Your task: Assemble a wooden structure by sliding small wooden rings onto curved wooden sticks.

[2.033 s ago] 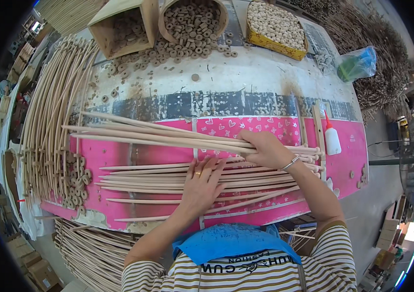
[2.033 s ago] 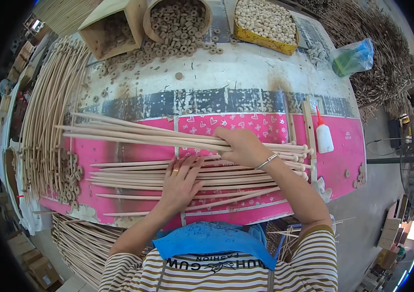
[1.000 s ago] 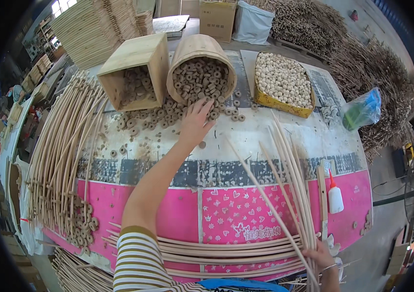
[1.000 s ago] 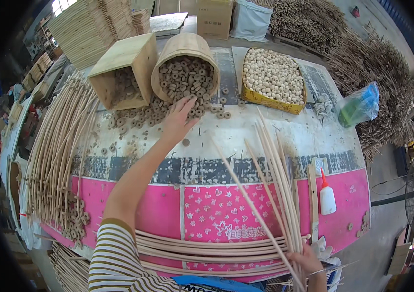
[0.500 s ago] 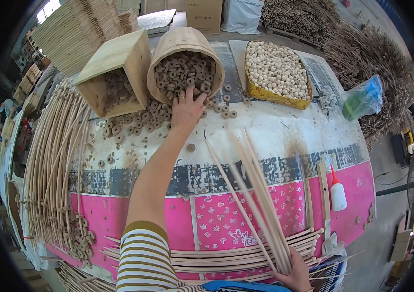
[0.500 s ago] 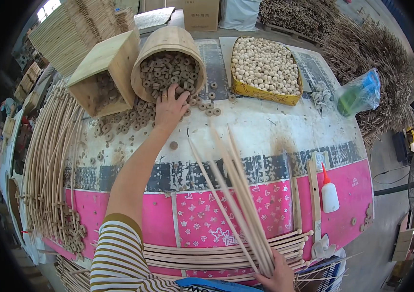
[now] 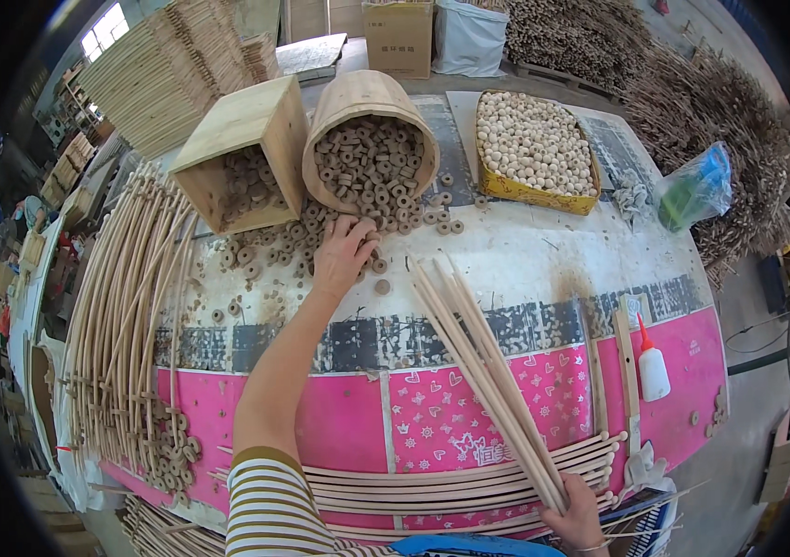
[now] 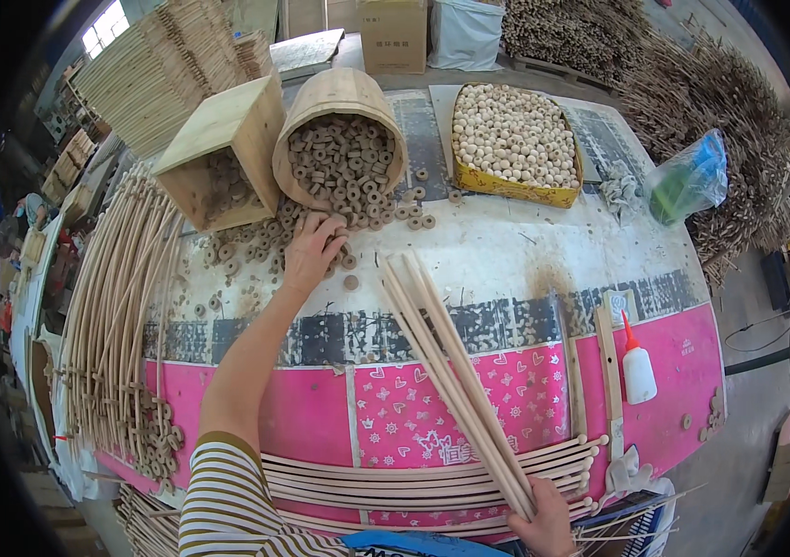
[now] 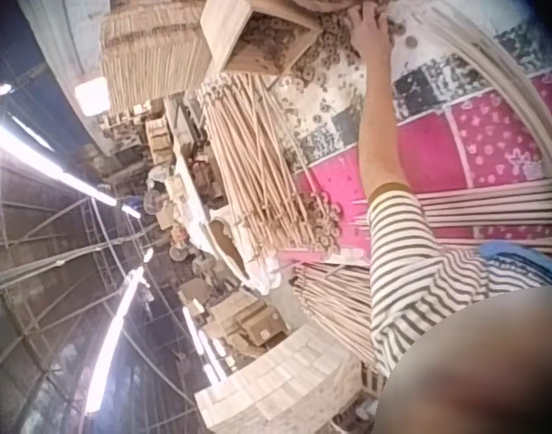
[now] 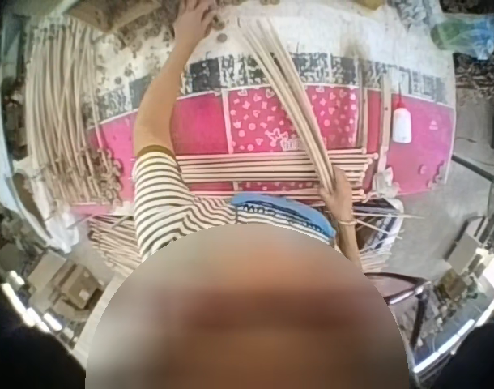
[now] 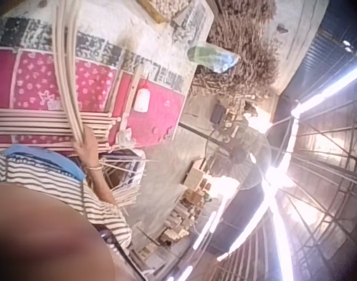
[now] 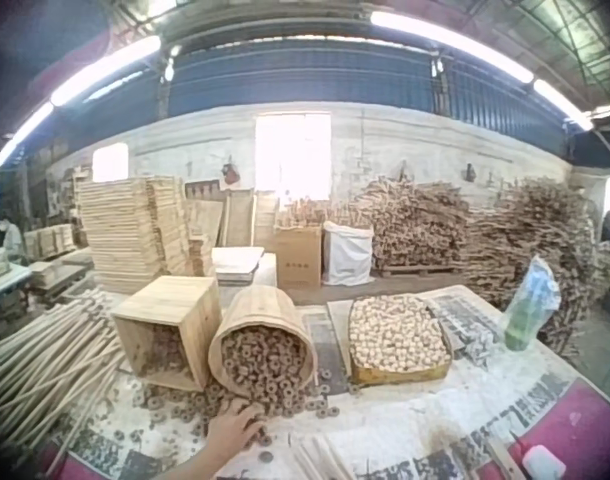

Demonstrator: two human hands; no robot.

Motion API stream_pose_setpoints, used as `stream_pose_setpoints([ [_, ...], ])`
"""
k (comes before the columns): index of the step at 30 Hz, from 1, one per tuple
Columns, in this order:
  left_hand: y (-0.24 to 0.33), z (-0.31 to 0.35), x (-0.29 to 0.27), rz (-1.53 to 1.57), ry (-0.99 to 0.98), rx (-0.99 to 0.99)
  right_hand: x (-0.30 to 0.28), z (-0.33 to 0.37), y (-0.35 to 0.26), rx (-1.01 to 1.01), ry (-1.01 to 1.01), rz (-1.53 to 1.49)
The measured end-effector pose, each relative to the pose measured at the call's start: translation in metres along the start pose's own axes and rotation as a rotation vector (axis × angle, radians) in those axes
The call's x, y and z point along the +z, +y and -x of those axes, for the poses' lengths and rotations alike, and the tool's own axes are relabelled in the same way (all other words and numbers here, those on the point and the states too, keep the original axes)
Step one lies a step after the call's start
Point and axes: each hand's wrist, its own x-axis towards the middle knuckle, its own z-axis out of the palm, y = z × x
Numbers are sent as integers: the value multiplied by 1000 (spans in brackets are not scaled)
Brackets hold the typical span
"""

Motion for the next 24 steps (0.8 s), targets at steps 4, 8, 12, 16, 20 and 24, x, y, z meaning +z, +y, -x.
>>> stream_pose_setpoints([
  [4,2,13,0,14,-54,-83,-13,2,14,266,-170,-445],
  [8,-1,6,-6,136,152,-109,-27,2,10,329,-231,-821],
  [12,-18,-3,-21,746,56,-544,-34,0,-9,387,-286,-941],
  [16,-10,-5,-30,1358,-31,-849,-38,-7,-9,421,-402,-1032],
  [20,-24,10,-36,1494,-25,-983,-37,-21,-22,335,-476,-1013],
  [24,-27,20,-39,1501,-28,-1020,-40,-28,-31,363,-413,-1006],
])
